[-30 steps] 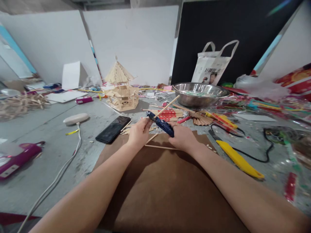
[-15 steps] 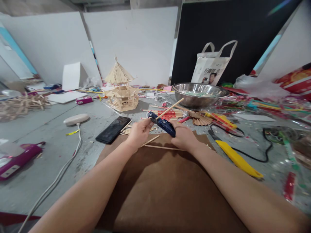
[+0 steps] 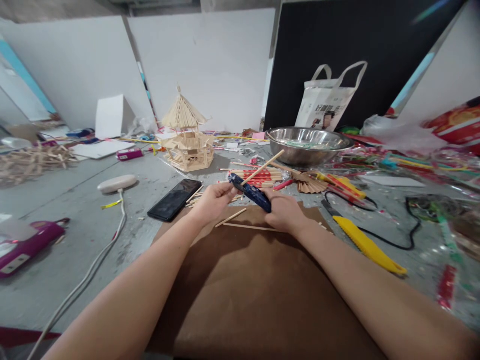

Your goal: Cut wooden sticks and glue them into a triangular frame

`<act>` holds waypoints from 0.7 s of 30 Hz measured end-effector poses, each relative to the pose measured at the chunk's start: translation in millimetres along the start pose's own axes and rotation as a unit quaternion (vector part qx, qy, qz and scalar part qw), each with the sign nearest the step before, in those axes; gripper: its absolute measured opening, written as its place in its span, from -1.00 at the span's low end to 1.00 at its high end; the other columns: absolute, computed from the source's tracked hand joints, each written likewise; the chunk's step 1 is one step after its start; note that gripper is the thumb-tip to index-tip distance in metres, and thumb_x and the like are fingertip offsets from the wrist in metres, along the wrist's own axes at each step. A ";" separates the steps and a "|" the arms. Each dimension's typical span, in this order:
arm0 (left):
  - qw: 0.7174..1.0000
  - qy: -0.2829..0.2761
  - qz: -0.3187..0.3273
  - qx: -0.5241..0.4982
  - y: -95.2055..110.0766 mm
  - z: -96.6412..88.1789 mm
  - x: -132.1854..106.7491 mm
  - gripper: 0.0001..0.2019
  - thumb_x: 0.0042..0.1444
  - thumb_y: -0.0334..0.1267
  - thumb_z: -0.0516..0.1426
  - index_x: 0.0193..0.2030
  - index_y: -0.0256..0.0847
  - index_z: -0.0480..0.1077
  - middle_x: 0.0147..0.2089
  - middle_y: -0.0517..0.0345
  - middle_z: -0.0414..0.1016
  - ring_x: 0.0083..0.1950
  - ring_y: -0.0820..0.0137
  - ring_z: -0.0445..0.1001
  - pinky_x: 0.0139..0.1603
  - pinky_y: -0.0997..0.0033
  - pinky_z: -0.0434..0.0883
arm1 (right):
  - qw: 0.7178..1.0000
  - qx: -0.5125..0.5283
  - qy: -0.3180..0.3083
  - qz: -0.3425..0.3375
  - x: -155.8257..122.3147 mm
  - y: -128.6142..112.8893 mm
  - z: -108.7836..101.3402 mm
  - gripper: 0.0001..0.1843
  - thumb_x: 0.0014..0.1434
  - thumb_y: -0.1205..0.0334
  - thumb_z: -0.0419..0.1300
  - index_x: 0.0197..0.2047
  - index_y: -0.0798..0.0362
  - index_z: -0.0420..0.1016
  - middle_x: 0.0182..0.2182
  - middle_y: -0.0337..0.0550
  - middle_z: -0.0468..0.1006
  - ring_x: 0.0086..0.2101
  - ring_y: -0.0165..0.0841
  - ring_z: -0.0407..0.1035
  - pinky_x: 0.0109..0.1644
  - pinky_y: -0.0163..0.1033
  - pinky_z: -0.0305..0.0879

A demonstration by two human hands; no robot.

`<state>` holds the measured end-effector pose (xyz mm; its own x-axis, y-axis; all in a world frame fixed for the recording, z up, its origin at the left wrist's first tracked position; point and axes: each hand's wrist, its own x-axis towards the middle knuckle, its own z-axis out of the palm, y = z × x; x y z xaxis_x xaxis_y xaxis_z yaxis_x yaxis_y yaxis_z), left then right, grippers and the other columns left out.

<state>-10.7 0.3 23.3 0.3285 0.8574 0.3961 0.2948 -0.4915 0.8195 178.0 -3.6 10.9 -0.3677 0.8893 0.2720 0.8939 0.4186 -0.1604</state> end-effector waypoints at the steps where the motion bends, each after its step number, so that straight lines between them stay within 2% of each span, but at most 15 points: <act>1: 1.000 -0.001 -0.003 0.001 0.1 -0.5 0.1 -0.70 0.01 -0.14 -0.05 -0.41 -0.35 0.36 -0.56 0.22 0.26 -0.50 0.56 0.17 -0.48 0.62 0.17 | 1.000 -0.005 -0.003 0.002 0.3 -0.5 -0.4 -0.51 -0.16 0.29 0.03 -0.07 0.06 0.19 -0.22 -0.09 0.44 -0.25 -0.26 0.32 -0.21 -0.28 0.16; 6: 0.999 0.023 0.014 0.046 -10.6 -0.3 1.2 -0.70 0.03 -0.14 -0.07 -0.39 -0.34 0.34 -0.51 0.20 0.30 -0.45 0.53 0.21 -0.41 0.57 0.21 | 0.999 -0.028 -0.010 0.016 1.9 -4.9 -1.6 -0.61 -0.19 0.29 0.02 -0.19 0.05 0.25 -0.33 -0.11 0.46 -0.34 -0.26 0.34 -0.31 -0.28 0.15; 10: 0.991 0.091 0.009 0.101 -16.5 3.8 -0.6 -0.72 0.01 -0.15 -0.04 -0.29 -0.33 0.33 -0.50 0.20 0.32 -0.44 0.51 0.23 -0.41 0.56 0.21 | 0.999 -0.029 -0.014 0.021 2.8 -8.8 -2.2 -0.66 -0.17 0.25 0.01 -0.23 0.03 0.27 -0.41 -0.14 0.47 -0.39 -0.26 0.35 -0.37 -0.28 0.16; 13: 0.983 0.117 0.004 0.143 -14.7 6.3 -2.4 -0.72 0.02 -0.17 -0.05 -0.33 -0.32 0.36 -0.53 0.22 0.30 -0.46 0.51 0.22 -0.42 0.57 0.19 | 0.999 -0.034 -0.013 0.027 3.3 -9.3 -3.0 -0.64 -0.14 0.23 0.00 -0.19 0.03 0.27 -0.39 -0.12 0.47 -0.37 -0.24 0.35 -0.36 -0.26 0.17; 16: 0.985 0.101 0.012 0.140 -12.2 6.2 -2.0 -0.70 0.03 -0.16 -0.07 -0.39 -0.33 0.38 -0.56 0.23 0.28 -0.43 0.49 0.24 -0.41 0.57 0.19 | 0.999 -0.021 -0.015 0.022 3.0 -6.9 -3.4 -0.53 -0.15 0.26 0.01 -0.08 0.04 0.21 -0.30 -0.09 0.46 -0.30 -0.23 0.34 -0.28 -0.24 0.18; 21: 0.997 0.041 0.022 0.060 -10.2 2.0 0.4 -0.71 0.00 -0.16 -0.04 -0.38 -0.34 0.38 -0.56 0.25 0.26 -0.45 0.52 0.22 -0.41 0.57 0.18 | 1.000 0.011 -0.014 0.011 1.8 -1.6 -1.8 -0.40 -0.15 0.31 0.03 0.04 0.04 0.11 -0.15 -0.07 0.40 -0.17 -0.23 0.28 -0.14 -0.22 0.15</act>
<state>-11.8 5.3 14.3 0.2704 0.8417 0.4673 0.3879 -0.5396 0.7473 176.4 -3.0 13.4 -0.3561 0.9026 0.2418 0.8957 0.4034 -0.1870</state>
